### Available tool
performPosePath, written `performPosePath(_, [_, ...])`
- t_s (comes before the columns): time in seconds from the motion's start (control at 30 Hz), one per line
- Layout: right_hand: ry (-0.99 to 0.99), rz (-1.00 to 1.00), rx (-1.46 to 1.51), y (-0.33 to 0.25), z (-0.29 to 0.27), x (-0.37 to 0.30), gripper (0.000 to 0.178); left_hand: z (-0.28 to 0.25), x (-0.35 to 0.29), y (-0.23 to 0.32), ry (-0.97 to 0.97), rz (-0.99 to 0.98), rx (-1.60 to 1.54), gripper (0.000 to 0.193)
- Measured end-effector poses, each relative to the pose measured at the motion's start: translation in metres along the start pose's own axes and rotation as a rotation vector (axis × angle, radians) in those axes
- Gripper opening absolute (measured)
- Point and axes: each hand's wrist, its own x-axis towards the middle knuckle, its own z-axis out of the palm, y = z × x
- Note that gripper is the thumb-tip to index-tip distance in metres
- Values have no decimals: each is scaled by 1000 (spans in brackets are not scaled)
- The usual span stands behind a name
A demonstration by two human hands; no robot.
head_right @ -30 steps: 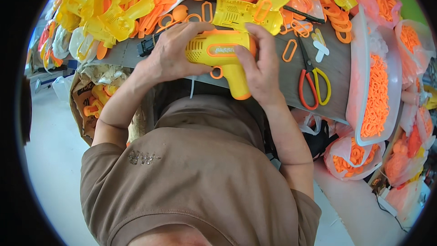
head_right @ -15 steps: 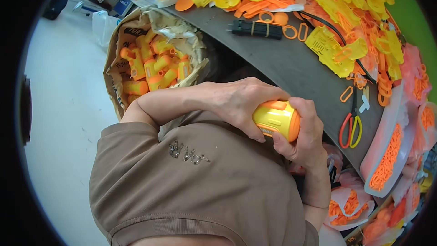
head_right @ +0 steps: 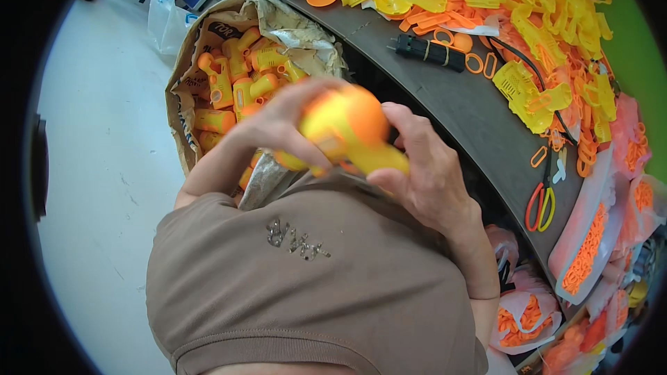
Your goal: Assembling the internal and external components of a yellow plastic toy gun.
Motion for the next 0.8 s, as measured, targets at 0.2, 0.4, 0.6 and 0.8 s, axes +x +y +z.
performPosePath(0.2, [184,375,93,25,-16,-33,49,-128,-68,-99,705,-390,-408,57])
performPosePath(0.4, [146,471,28,37,-18,-32,33,-167,-69,-217,1034,-622,-637,60])
performPosePath(0.6, [31,300,-38,57,-22,16,34,-174,27,-283,1381,-549,-577,57])
performPosePath(0.8, [40,258,-48,75,-31,31,35,-204,57,-347,1346,-583,215,58])
